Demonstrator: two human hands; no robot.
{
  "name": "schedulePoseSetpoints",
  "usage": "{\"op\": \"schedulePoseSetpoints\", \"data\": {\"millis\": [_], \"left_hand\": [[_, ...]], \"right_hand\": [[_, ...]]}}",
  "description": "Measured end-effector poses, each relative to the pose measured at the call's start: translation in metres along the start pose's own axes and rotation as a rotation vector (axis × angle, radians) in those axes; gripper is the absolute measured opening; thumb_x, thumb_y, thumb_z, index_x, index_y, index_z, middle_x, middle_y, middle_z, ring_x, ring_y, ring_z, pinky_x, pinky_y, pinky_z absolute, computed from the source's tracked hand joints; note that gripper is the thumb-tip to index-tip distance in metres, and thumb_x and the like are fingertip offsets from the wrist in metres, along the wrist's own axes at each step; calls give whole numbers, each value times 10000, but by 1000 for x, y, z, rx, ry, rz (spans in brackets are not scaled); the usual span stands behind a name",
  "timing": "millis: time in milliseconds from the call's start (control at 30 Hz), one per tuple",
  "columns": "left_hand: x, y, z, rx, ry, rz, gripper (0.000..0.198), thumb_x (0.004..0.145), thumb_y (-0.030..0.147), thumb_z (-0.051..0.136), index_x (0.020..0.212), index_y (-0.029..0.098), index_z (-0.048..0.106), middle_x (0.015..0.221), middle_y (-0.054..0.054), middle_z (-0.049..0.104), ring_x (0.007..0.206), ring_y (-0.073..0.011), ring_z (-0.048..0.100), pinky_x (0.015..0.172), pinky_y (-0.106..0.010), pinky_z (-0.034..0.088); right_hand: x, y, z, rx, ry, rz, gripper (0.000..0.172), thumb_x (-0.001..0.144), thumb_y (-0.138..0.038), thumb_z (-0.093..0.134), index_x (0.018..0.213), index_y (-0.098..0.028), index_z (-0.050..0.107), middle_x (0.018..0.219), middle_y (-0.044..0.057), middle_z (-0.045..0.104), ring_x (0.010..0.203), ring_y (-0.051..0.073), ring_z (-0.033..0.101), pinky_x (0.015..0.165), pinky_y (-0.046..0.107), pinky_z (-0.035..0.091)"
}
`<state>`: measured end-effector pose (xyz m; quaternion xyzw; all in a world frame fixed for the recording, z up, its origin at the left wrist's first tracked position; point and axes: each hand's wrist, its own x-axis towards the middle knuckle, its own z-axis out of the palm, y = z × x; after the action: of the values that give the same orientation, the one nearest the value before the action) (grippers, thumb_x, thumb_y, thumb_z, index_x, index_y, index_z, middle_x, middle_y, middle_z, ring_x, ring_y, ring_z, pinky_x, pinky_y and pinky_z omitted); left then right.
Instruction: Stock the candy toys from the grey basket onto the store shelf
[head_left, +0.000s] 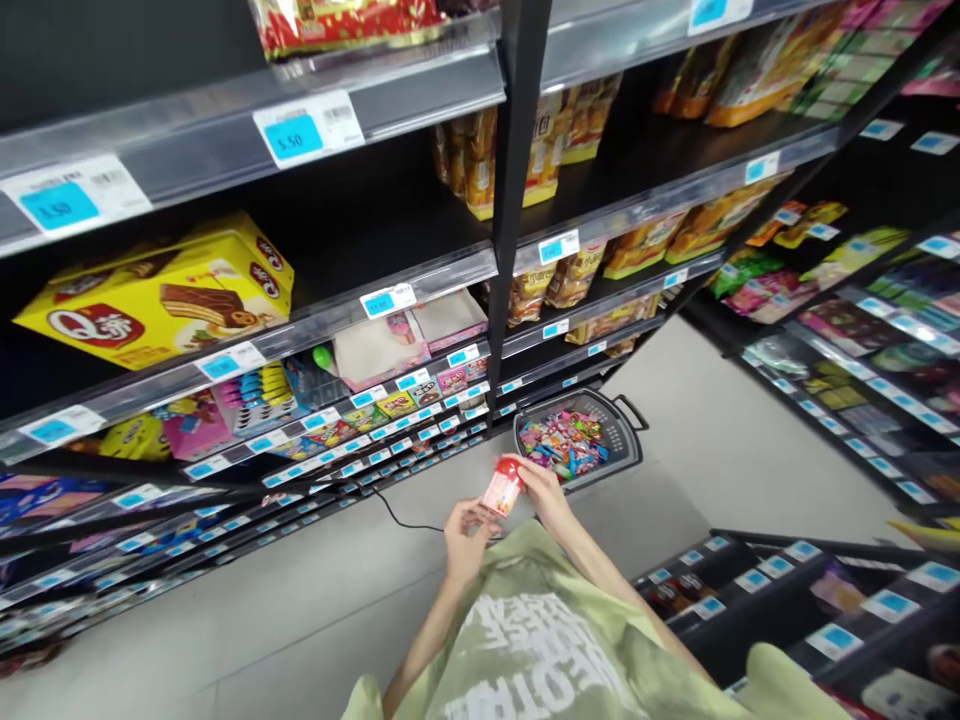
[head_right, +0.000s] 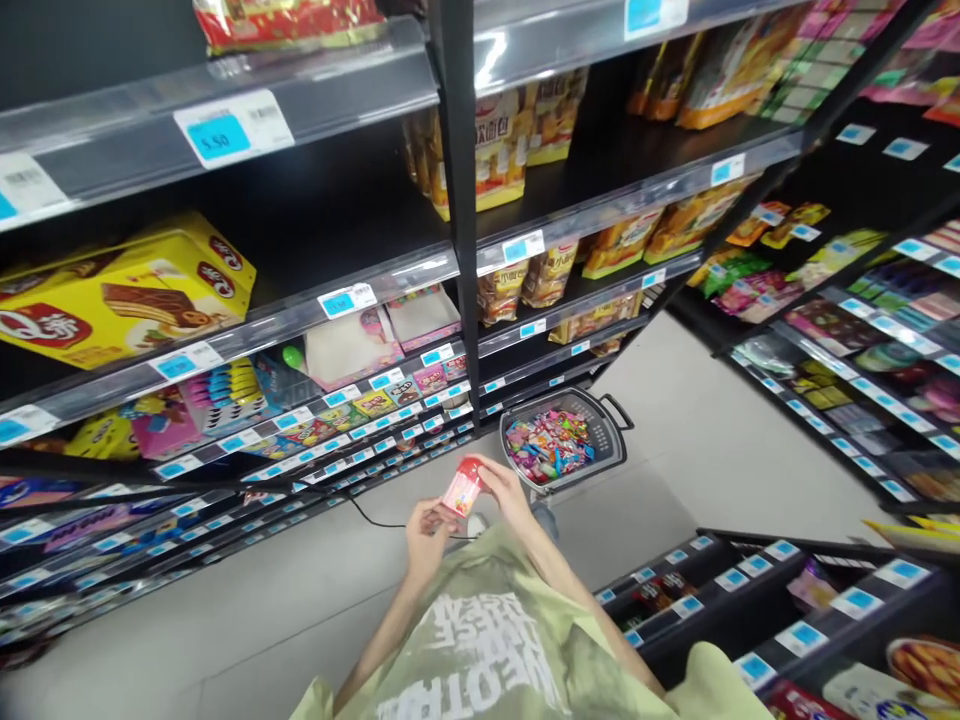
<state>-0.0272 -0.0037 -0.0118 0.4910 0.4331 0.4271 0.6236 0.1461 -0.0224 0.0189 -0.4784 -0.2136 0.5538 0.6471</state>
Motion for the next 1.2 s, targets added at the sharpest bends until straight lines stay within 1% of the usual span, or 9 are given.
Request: {"op": "schedulePoseSetpoints", "data": {"millis": [67,167,333,533,633,733,867,933,1200], "left_hand": [[3,3,-3,65,-68,25,212,817,382,726,785,176,688,629,-7,680,567,-158,651,618,-282,533],[6,9,-5,169,-156,68,445,973,450,536,647,176,666,615,-40,680,596,-161,649,651,-278,508],[8,14,0,129,-219,41,504,979,521,528,635,178,664,596,-30,650,586,-161,634,632,-273,488],[15,16,9,-149,-101,-160,535,856,592,657,519,188,561,462,9,532,494,-152,580,553,-267,464],[21,20,10,-224,-75,-226,546,817,582,692,476,198,505,414,31,458,470,-142,548,540,-263,460],[22,22,8,-179,-113,-241,563,819,615,676,477,193,531,428,16,484,482,-144,551,542,-264,451],[15,18,7,-42,-251,-249,645,853,717,577,504,176,612,471,-33,566,490,-157,562,555,-285,455],[8,13,10,-16,-305,-264,667,872,738,534,528,175,630,492,-41,589,480,-153,552,558,-289,458],[-9,8,25,-77,-273,-285,667,905,718,506,502,194,589,426,-13,510,498,-160,562,563,-278,424]], "right_hand": [[0,-3,5,105,-42,-3,342,814,-453,764,1083,-242,763,1273,98,729,1018,277,709,849,382,544],[0,-3,12,177,-66,15,277,805,-418,771,1003,-226,752,1128,93,776,883,238,714,789,352,532],[0,-3,14,200,-60,31,276,812,-397,738,1021,-218,709,919,64,781,787,205,687,717,302,494],[-6,-8,5,251,-306,7,529,637,-206,858,1101,-239,605,1264,94,710,1059,229,681,907,340,503],[-9,-8,7,179,-360,-31,695,648,-242,901,1246,-257,548,1390,129,628,1188,239,639,995,386,492],[-8,-7,12,66,-282,-51,733,658,-322,909,1290,-248,546,1248,102,689,1072,212,678,946,360,521],[-4,-5,17,-118,12,-48,405,651,-406,895,884,-205,633,776,-24,642,683,127,598,643,246,509],[-5,-6,18,-173,96,-27,394,665,-463,874,774,-204,598,673,-49,554,578,104,505,517,226,443],[-11,-3,8,-176,83,-45,473,834,-683,649,835,-210,637,642,-26,550,507,103,467,439,230,374]]}}
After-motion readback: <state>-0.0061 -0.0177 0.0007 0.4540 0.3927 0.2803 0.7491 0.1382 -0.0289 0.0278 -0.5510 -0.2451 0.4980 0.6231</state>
